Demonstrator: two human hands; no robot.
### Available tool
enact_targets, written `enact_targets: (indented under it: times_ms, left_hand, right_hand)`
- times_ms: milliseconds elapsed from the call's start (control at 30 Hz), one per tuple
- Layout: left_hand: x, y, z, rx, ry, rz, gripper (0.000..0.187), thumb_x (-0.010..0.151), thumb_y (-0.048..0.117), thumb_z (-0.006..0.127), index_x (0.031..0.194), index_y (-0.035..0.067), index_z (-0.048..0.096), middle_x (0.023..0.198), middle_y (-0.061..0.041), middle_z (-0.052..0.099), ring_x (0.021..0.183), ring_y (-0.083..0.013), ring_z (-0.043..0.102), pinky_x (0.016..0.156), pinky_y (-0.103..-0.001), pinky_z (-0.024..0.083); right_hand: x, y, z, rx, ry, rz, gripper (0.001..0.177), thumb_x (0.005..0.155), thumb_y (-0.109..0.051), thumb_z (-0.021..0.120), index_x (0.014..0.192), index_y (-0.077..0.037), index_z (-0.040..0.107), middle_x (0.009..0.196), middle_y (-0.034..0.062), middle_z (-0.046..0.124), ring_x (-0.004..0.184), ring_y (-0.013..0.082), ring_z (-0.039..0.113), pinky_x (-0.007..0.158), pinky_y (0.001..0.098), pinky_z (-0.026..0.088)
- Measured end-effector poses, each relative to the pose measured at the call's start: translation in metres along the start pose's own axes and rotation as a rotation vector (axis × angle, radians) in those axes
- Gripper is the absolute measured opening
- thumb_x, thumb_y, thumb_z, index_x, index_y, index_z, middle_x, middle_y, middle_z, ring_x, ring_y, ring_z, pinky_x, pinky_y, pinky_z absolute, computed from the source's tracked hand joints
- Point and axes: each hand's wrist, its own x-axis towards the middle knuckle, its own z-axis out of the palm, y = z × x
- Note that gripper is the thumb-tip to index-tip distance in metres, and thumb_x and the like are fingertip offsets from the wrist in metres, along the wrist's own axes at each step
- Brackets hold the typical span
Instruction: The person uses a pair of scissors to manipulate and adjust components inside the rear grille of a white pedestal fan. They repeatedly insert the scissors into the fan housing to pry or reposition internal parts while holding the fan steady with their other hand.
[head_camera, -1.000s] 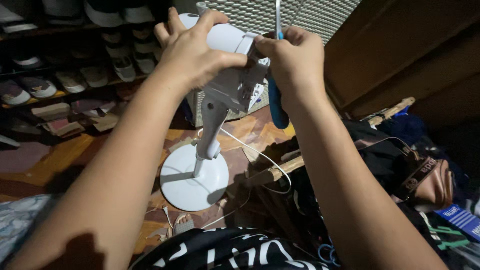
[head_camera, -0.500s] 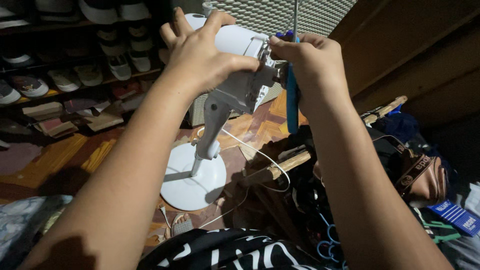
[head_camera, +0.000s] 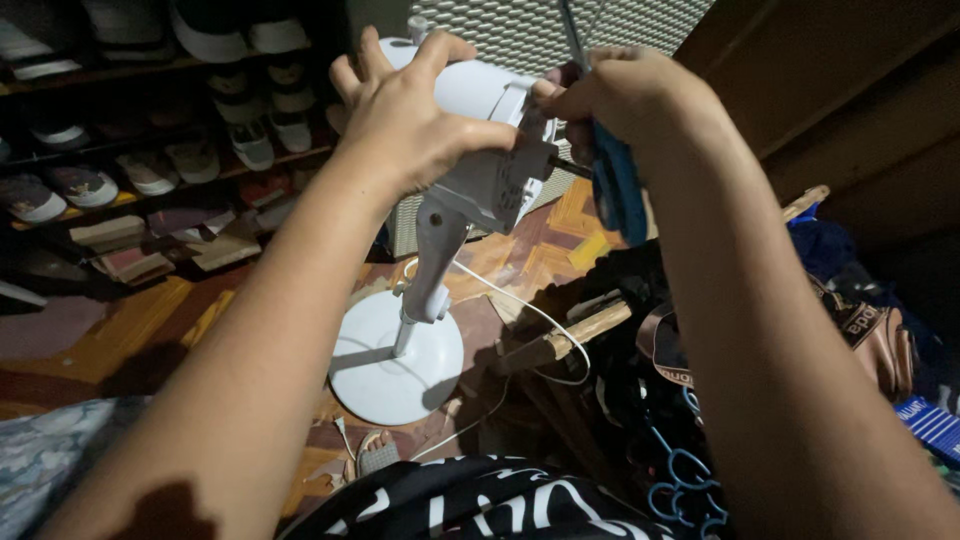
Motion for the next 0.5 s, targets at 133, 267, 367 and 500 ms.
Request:
enact_targets:
  times_ms: [133,267,367,500]
  left_hand:
    - [-0.002,0.003,0.001,-0.031,-0.028,-0.074,0.085,0.057,0.063,0.086,0.132,0.031,0.062,0.149,-0.047,0.026,0.140,-0.0609,0.017,0.111,-0.061,0.029]
    - [0.002,0.006,-0.003,-0.032,-0.036,-0.017,0.083,0.059,0.063,0.084,0.129,0.024,0.064,0.142,-0.039,0.045,0.146,-0.0563,0.018,0.117,-0.062,0.020]
    - [0.002,0.006,-0.006,-0.003,-0.077,-0.026,0.086,0.056,0.066,0.084,0.127,0.019,0.064,0.134,-0.035,0.057,0.149,-0.0515,0.019,0.121,-0.061,0.012]
    - [0.004,0.008,-0.007,-0.026,-0.063,-0.071,0.093,0.048,0.068,0.087,0.127,0.023,0.066,0.137,-0.039,0.046,0.138,-0.0532,0.021,0.114,-0.057,0.021]
  right_hand:
    - [0.000,-0.014,-0.007,-0.309,0.035,-0.086,0.025,0.084,-0.028,0.085,0.094,-0.007,0.076,0.066,0.0045,0.066,0.049,0.0120,0.054,0.044,0.0308,0.040]
    - [0.006,-0.018,-0.013,-0.510,0.033,-0.238,0.026,0.082,-0.027,0.086,0.097,-0.009,0.075,0.071,0.0040,0.069,0.055,0.0117,0.061,0.050,0.0297,0.049]
    - [0.011,-0.005,-0.012,-0.417,-0.012,-0.598,0.025,0.082,-0.018,0.086,0.100,-0.006,0.074,0.084,0.0058,0.070,0.068,0.0138,0.064,0.059,0.0306,0.053]
    - [0.018,0.019,-0.011,-0.215,-0.120,-0.877,0.021,0.085,-0.006,0.082,0.104,-0.003,0.073,0.098,0.0069,0.073,0.089,0.0125,0.070,0.077,0.0304,0.059]
